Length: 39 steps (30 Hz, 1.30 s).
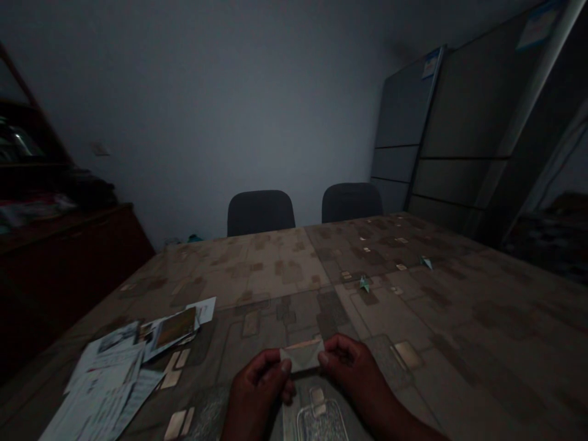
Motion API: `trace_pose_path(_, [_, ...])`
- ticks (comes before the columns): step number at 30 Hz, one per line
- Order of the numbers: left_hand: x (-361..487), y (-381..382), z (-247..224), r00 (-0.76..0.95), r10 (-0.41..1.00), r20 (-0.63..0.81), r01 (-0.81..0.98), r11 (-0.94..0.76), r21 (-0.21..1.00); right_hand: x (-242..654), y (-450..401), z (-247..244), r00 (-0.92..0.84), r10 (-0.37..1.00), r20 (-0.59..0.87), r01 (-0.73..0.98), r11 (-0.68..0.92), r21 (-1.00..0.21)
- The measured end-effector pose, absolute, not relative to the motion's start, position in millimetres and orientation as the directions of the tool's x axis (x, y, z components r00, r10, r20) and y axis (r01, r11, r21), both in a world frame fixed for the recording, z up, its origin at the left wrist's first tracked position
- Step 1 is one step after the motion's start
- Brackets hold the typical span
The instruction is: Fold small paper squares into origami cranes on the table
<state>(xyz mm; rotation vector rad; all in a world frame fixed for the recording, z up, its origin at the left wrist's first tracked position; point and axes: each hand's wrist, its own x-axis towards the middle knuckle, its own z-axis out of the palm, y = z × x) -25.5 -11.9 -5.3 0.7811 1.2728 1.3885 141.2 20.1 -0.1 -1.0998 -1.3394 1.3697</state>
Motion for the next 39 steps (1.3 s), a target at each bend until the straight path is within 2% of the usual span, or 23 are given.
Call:
trace_pose_path(11, [-25.7,-12.5,-1.9,-0.240,0.958,-0.160,-0.184,0.116,0.976,142.3,17.7,-3.8,-0.186,0.982,0.032,-0.021,0.028,-0.999])
trace_pose_path(20, [-23.1,-12.8,-0.3,-0.266,0.951,-0.158,-0.198,0.107,0.974,140.5,20.8,-5.6,-0.170,0.984,0.058,-0.005,0.058,-0.998])
trace_pose_path(24, [-23.3,-14.1,3.1,-0.265,0.957,-0.117,-0.134,0.083,0.987,141.0,20.1,-1.8,-0.165,0.985,0.058,0.031,0.064,-0.997])
trace_pose_path(28, [-23.5,-14.5,4.1,-0.256,0.966,-0.048,-0.103,0.022,0.994,143.8,17.7,0.8,-0.170,0.979,0.117,0.064,0.130,-0.990])
trace_pose_path(32, [-24.7,-13.3,1.8,-0.262,0.964,-0.043,-0.121,0.011,0.993,145.1,17.0,1.0,-0.171,0.971,0.167,0.074,0.182,-0.981])
trace_pose_path(39, [-25.9,-12.9,0.9,-0.260,0.965,-0.018,-0.090,-0.006,0.996,145.1,18.4,2.2,-0.185,0.969,0.163,0.065,0.178,-0.982])
